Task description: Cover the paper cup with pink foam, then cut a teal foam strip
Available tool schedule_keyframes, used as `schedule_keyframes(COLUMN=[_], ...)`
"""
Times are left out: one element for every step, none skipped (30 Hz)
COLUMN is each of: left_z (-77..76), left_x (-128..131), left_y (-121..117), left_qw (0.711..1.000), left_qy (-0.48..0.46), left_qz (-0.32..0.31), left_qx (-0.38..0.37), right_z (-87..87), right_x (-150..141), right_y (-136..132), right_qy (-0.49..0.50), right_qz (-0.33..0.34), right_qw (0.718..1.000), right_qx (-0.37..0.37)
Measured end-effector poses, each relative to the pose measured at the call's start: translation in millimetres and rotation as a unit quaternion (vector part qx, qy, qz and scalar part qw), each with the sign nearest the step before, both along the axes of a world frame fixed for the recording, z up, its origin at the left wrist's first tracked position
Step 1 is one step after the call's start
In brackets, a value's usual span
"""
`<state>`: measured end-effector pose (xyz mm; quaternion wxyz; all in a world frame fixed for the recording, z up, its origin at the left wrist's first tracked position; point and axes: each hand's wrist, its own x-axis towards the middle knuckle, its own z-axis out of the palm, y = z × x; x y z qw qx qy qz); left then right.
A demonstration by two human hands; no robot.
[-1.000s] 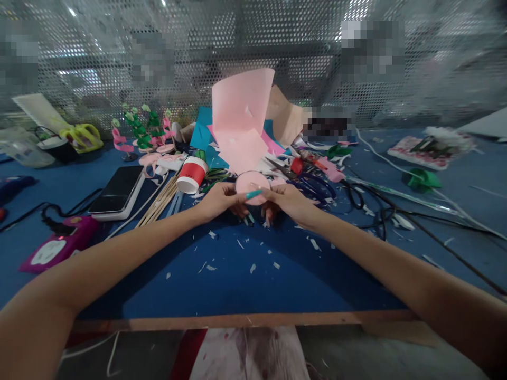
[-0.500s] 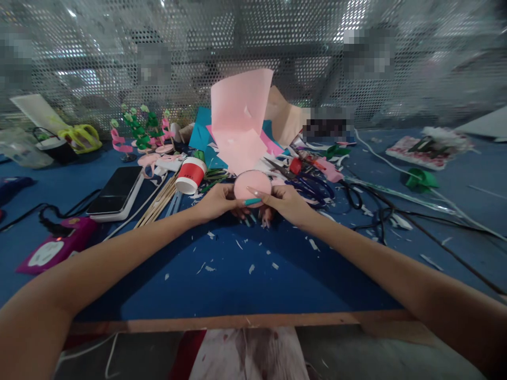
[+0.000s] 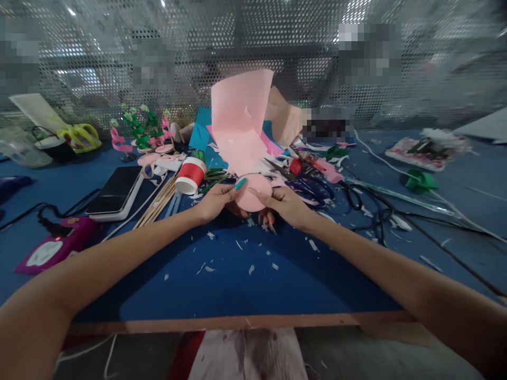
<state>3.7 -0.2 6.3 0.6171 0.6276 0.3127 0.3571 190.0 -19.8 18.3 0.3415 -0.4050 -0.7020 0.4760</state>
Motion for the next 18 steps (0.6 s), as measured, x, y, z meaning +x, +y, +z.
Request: schedule_keyframes(left_z=[-0.5, -1.0, -1.3, -1.6, -1.8, -1.9, -2.2, -2.5, -3.0, -3.5, -4.0, -4.5, -4.8, -5.1, -5.2, -5.0, -4.6, -4.0], left_x=[0.4, 0.9, 1.4, 2.0, 2.4, 2.8, 3.1, 3.3, 3.4, 3.4, 3.3, 3.2, 3.2, 3.1, 3.1, 3.0, 3.0, 2.9], left_y=[0.2, 0.3, 0.3, 0.4, 0.4, 0.5, 0.7, 1.0, 1.4, 1.8, 2.3, 2.8, 3.2, 3.6, 3.8, 3.9, 3.8, 3.6], left_qw=[1.0, 1.0, 1.0, 1.0, 0.999, 0.999, 0.998, 0.996, 0.994, 0.992, 0.99, 0.99, 0.991, 0.992, 0.993, 0.993, 0.993, 0.993], left_qy=[-0.006, -0.011, -0.013, -0.011, -0.006, 0.002, 0.011, 0.02, 0.029, 0.037, 0.045, 0.051, 0.054, 0.054, 0.054, 0.052, 0.05, 0.047], left_qz=[0.005, 0.011, 0.019, 0.026, 0.032, 0.04, 0.053, 0.069, 0.086, 0.101, 0.11, 0.112, 0.108, 0.1, 0.094, 0.09, 0.091, 0.092], left_qx=[0.001, 0.001, 0.002, 0.005, 0.009, 0.017, 0.029, 0.044, 0.058, 0.068, 0.073, 0.072, 0.066, 0.06, 0.055, 0.052, 0.052, 0.053], right_z=[-0.2, -0.3, -0.4, -0.4, -0.4, -0.4, -0.5, -0.7, -1.0, -1.4, -1.8, -2.3, -2.6, -2.7, -2.5, -2.0, -1.3, -0.5], right_x=[0.5, 1.1, 1.6, 1.9, 2.2, 2.2, 2.1, 1.9, 1.7, 1.4, 1.2, 1.0, 0.8, 0.7, 0.6, 0.4, 0.2, 0.0], right_y=[0.2, 0.3, 0.3, 0.1, -0.2, -0.8, -1.4, -2.1, -2.8, -3.5, -4.0, -4.5, -5.0, -5.7, -6.4, -7.3, -8.2, -9.1], right_qy=[-0.01, -0.02, -0.029, -0.036, -0.044, -0.053, -0.062, -0.072, -0.08, -0.085, -0.087, -0.083, -0.077, -0.069, -0.058, -0.047, -0.036, -0.029], right_qz=[-0.006, -0.009, -0.009, -0.009, -0.008, -0.006, -0.004, -0.001, 0.004, 0.008, 0.013, 0.015, 0.014, 0.012, 0.008, 0.004, -0.001, -0.007], right_qw=[1.0, 0.999, 0.999, 0.998, 0.997, 0.997, 0.996, 0.995, 0.995, 0.995, 0.995, 0.995, 0.996, 0.997, 0.998, 0.998, 0.999, 0.999], right_qx=[0.013, 0.025, 0.036, 0.046, 0.055, 0.061, 0.063, 0.062, 0.059, 0.053, 0.048, 0.043, 0.041, 0.04, 0.037, 0.032, 0.027, 0.022])
